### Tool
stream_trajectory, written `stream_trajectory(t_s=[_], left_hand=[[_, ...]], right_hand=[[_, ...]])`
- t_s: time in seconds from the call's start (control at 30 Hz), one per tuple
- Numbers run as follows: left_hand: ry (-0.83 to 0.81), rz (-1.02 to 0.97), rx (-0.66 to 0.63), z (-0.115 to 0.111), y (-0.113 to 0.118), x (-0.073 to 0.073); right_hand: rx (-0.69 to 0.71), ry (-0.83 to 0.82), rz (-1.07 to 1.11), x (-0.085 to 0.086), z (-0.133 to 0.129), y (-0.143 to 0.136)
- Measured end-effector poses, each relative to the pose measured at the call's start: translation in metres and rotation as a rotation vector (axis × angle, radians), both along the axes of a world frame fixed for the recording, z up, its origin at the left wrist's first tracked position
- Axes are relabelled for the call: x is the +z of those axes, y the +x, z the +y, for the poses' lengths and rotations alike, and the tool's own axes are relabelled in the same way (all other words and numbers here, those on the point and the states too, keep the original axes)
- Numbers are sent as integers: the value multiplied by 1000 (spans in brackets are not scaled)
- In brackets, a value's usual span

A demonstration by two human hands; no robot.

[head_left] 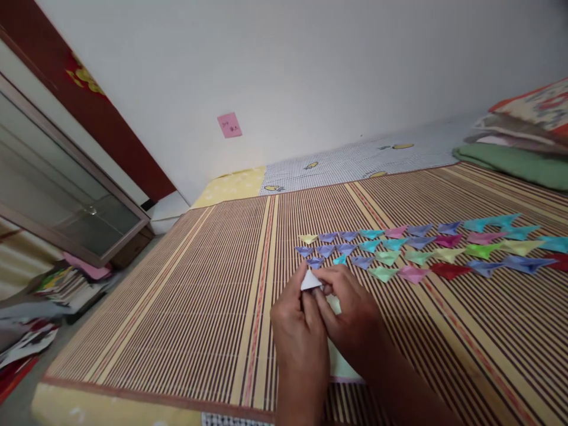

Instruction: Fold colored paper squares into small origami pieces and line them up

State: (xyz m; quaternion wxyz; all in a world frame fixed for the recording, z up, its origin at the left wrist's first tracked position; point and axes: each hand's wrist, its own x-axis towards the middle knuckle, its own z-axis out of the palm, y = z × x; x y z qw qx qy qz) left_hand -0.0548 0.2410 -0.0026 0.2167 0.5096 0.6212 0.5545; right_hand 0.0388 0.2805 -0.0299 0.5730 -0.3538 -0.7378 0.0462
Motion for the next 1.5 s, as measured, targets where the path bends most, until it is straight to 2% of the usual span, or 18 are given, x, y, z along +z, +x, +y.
stream_trajectory(t_s=[0.13, 0.3, 0.53, 0.63, 0.77, 0.83, 0.93, 1.1, 1.2, 1.33, 1.5], left_hand=[[-7, -61, -71, -2, 0, 6], [-42, -176, -81, -6, 4, 8], [-45, -326, -74, -4, 8, 8], [-5, -445, -57, 0, 7, 6], [38, -570, -95, 3, 4, 4], [32, -564, -117, 5, 3, 2], [14, -525, -126, 8, 2, -2], [-74, -478, -173, 10, 1, -3], [-102, -431, -246, 8, -1, 0], [-131, -402, -325, 6, -2, 3], [-165, -501, -363, 8, 4, 1]], right_hand=[[58, -82, 96, 5, -1, 5], [90, -213, 236, 14, -4, 10], [114, -173, 270, 18, -5, 9], [177, -175, 266, 14, -6, 9], [176, -372, 362, 10, -2, 12], [228, -482, 392, 10, 2, 14], [340, -544, 432, 13, 7, 17], [356, -634, 533, 14, 7, 20], [365, -640, 517, 13, 8, 22], [448, -727, 467, 13, 10, 28], [368, -616, 436, 13, 10, 32]])
